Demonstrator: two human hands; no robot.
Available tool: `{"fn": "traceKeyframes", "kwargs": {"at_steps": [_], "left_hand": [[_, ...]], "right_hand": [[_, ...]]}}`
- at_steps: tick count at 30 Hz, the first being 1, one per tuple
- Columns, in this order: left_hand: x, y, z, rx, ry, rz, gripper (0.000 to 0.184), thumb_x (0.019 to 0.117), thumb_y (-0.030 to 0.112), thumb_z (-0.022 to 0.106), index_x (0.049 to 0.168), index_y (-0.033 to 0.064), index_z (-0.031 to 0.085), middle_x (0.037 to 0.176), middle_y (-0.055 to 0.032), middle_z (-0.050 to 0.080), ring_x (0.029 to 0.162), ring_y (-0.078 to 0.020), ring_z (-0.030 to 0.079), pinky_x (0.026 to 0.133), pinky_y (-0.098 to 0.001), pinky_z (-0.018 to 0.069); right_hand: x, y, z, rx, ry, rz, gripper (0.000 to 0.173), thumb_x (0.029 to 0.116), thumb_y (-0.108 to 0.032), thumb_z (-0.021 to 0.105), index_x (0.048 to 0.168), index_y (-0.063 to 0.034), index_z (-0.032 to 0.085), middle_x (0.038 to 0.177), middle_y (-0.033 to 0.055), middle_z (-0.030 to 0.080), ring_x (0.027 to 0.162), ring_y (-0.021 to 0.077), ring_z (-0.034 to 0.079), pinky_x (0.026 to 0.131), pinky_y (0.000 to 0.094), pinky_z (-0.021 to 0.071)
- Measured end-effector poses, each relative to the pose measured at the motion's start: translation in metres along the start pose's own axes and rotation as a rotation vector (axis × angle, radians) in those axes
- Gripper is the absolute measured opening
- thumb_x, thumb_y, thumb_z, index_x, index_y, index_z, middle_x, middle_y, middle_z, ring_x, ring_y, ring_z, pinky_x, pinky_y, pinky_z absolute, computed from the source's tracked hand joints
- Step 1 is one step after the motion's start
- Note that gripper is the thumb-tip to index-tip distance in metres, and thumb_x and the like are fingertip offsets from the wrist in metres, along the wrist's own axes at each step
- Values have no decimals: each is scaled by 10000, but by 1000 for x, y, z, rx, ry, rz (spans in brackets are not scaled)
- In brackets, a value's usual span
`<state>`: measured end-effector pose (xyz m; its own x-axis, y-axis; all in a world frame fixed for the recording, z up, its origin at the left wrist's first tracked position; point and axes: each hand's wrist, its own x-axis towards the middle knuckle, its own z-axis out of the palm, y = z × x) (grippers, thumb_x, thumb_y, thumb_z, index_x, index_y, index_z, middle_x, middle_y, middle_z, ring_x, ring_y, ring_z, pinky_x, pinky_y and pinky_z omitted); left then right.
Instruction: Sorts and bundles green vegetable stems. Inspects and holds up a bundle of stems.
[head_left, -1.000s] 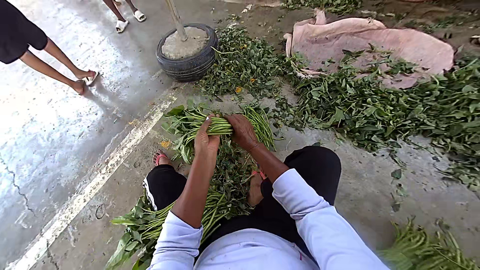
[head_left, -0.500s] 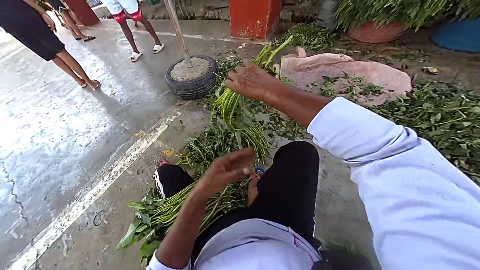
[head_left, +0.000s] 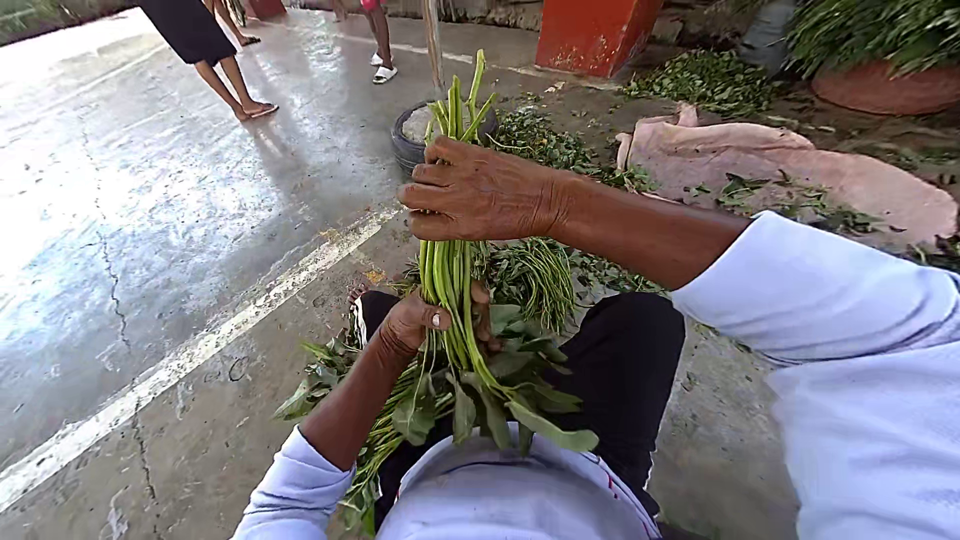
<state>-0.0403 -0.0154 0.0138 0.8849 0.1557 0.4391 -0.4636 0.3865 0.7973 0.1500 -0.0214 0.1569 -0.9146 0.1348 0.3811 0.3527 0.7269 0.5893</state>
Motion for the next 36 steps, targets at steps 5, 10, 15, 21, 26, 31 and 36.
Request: {"fn": "traceKeyframes", "kwargs": {"at_steps": [5,10,15,21,26,31,36], "left_hand": [[-5,30,18,91,48,-116,208,871,253,800,1007,139,693,1036,-90,762,1075,-314,725,1035,-554,535],[-1,140,8,1208,304,-887,226,846,72,805,1044,36,700,871,-61,716,769,-139,680,747,-335,581],[0,129,-1,1925,138,-1646,274,820,80,804,1045,-26,689,1017,-249,676,1010,-463,645,837,-685,478],[-72,51,-26,1670,190,-1773,256,842,5,744,1079,-61,673,1148,-264,656,1126,-464,616,876,-665,486],[-107,55,-38,1724,131,-1545,580,760,137,866,1304,88,671,1420,-186,554,1408,-417,417,1135,-697,266],[-113,82,-38,1406,146,-1552,738,843,194,858,1488,97,512,1430,-196,573,1356,-391,514,1137,-649,327],[-156,96,-68,804,341,-1306,667,849,53,803,1455,50,524,1326,-204,615,1150,-304,625,996,-489,505]], "right_hand": [[-3,-1,11,-2,166,94,219,1026,32,470,1009,-31,679,1076,181,686,942,330,635,847,463,449],[-18,-24,69,24,79,421,162,1020,20,495,1064,0,650,1068,227,684,936,405,664,835,541,485],[14,-119,161,358,-73,875,210,898,59,637,1108,48,634,1086,269,688,1005,456,690,832,608,517],[8,-193,197,573,-393,848,207,972,67,538,1158,46,626,1078,260,669,1012,456,671,861,624,490],[-3,-186,195,609,-393,771,196,946,76,568,1123,25,636,1044,247,682,994,450,678,830,622,491],[-3,-189,190,703,-442,793,192,962,71,553,1133,50,638,1059,271,686,1016,470,683,857,630,506],[-2,-182,194,884,-655,814,314,935,92,574,1242,32,607,1160,276,666,1105,470,656,928,637,495]]}}
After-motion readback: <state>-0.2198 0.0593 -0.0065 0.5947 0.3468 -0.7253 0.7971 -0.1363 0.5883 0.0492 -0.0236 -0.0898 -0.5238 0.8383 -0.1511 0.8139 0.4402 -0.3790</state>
